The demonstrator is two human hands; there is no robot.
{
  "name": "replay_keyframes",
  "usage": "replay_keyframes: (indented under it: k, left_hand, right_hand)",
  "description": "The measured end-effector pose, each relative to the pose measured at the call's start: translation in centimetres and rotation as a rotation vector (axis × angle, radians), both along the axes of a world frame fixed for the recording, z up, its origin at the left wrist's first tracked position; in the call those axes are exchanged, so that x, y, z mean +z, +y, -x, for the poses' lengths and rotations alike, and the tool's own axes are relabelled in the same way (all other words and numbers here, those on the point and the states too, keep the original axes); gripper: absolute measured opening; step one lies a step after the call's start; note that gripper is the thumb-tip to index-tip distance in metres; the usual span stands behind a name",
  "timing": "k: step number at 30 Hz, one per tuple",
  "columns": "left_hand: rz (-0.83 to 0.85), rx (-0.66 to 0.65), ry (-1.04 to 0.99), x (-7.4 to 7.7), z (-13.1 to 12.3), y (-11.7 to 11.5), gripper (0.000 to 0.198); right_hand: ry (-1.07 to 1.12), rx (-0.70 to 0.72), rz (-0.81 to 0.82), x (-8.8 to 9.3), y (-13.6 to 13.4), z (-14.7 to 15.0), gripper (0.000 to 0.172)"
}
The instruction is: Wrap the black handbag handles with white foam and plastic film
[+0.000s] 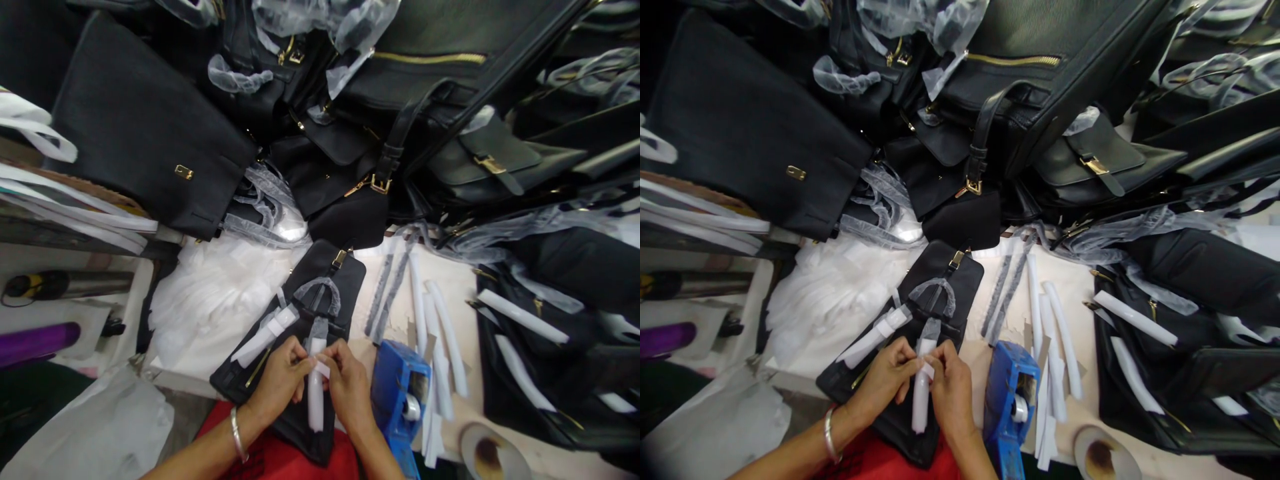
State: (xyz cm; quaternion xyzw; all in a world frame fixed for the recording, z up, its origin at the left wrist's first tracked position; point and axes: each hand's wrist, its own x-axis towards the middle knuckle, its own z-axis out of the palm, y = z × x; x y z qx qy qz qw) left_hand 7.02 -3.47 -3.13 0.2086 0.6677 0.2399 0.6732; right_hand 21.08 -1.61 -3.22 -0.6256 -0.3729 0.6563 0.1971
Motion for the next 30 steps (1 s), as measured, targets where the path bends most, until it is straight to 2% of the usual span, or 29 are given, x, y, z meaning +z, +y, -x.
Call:
replay_keyframes:
  k: [6, 10, 14, 17, 25, 30]
  left_hand:
    - [-0.011, 0.134, 0.003, 0.6, -1.1, -0.4, 0.03]
    - [0.029, 0.199, 0.01, 0.4, -1.3, -0.8, 0.032]
    - [0.02, 0.21, 0.053, -0.1, -1.2, -1.2, 0.035]
    - [0.019, 0.219, 0.071, 0.0, -1.2, -1.1, 0.037]
    - [0.075, 0.185, 0.065, 1.1, -1.3, -0.3, 0.035]
    - [0.052, 0.126, 0.101, 1.2, -1.4, -0.4, 0.039]
  right_hand:
    - [0.04, -0.049, 0.021, 1.2, -0.5, -1.0, 0.029]
    - [0.195, -0.097, 0.066, 0.7, -1.5, -1.6, 0.026]
    - [0.309, -0.255, 0.148, -0.6, -2.7, -1.3, 0.033]
    - [0.319, -0.333, 0.164, -0.8, -3.0, -1.0, 0.03]
    - [0.269, -0.322, 0.177, -0.9, -2.9, -0.9, 0.029]
    - [0.237, -0.305, 0.165, -0.6, -2.8, -0.6, 0.027]
